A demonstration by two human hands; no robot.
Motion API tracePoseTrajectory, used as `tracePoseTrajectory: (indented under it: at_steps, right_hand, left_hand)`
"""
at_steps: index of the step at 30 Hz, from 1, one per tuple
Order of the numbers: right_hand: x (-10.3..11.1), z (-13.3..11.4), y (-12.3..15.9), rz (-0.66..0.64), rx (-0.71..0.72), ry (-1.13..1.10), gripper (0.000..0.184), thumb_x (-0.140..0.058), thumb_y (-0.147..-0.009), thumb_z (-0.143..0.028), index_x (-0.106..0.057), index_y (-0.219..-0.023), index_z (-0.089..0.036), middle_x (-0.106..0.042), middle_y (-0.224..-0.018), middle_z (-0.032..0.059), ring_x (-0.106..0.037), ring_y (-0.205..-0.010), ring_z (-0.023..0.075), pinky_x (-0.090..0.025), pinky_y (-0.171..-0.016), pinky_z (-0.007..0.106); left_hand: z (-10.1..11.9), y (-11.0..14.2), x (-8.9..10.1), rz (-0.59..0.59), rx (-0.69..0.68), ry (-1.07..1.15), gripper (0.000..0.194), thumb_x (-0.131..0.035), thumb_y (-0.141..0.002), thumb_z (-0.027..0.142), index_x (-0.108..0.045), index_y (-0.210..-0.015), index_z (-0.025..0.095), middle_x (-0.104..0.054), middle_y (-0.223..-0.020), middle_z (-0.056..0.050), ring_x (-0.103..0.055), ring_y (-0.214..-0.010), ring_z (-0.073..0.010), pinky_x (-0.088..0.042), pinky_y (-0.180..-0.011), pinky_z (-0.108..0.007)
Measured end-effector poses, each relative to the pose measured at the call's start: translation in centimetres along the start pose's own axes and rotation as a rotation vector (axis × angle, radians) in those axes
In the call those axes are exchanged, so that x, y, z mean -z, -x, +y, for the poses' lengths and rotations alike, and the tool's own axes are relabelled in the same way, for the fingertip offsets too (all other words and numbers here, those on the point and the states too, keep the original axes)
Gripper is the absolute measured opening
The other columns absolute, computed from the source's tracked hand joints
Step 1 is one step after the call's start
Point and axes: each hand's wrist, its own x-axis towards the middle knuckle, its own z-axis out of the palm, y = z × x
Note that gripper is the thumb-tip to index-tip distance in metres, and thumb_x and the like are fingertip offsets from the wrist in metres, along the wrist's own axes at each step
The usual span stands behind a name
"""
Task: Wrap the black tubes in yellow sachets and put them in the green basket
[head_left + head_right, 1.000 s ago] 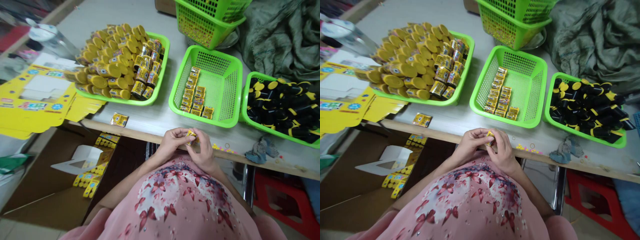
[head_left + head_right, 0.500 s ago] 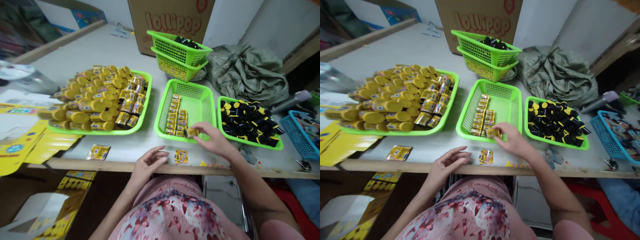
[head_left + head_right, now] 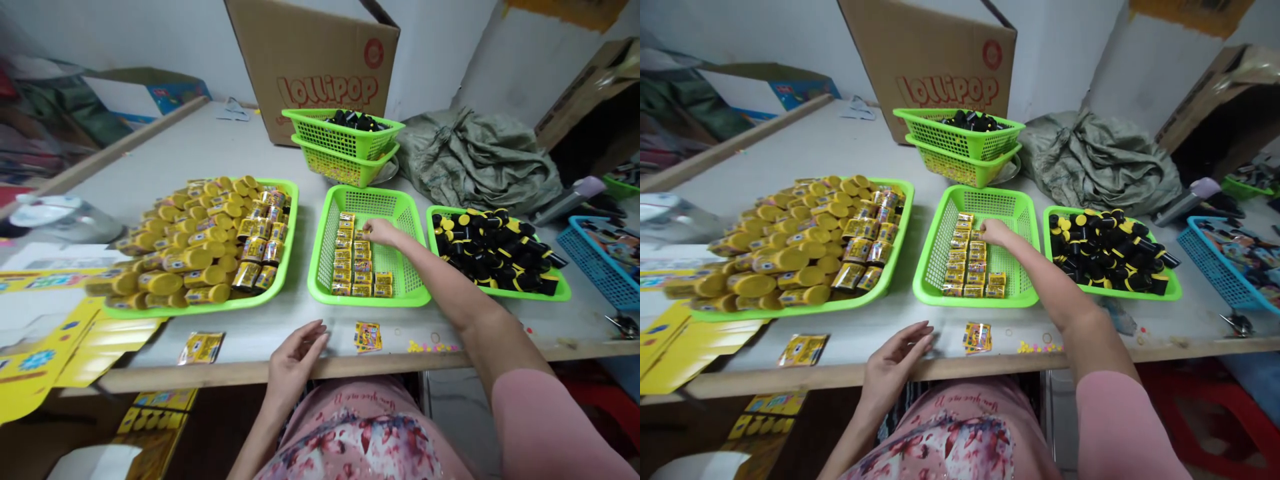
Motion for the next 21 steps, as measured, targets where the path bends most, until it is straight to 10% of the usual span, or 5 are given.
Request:
tracePoseTrajectory:
  at_steps: [12, 21]
  right_hand:
    - [1.9, 0.1, 2.6, 0.085, 0.079, 0.021, 0.032, -0.070, -0.087, -0.023, -0.070, -0.118, -0.016, -0.071, -0.123, 0.0140, -0.068, -0.111, 0.0269, -0.051, -0.102, 0.045]
    - [0.7, -0.4, 20.5, 0.359, 0.372, -0.229, 0.016, -0.060, -0.096, -0.027, -0.071, -0.088, -0.018, -0.073, -0.085, 0.0028, -0.064, -0.078, 0.0143, -0.050, -0.076, 0.029]
  left_hand:
    - [-1.1, -0.1, -0.6, 0.055, -0.035, -0.018, 0.056, -0.077, -0.071, 0.062, -0.076, -0.105, 0.017, -0.079, -0.100, -0.011, -0.075, -0.090, -0.0283, -0.064, -0.084, -0.044]
    - [0.0, 0.2, -1.2, 0.047, 0.020, -0.059, 0.049, -0.080, -0.071, 0.054, -0.075, -0.105, 0.019, -0.079, -0.100, -0.009, -0.074, -0.086, -0.0232, -0.062, -0.086, -0.039]
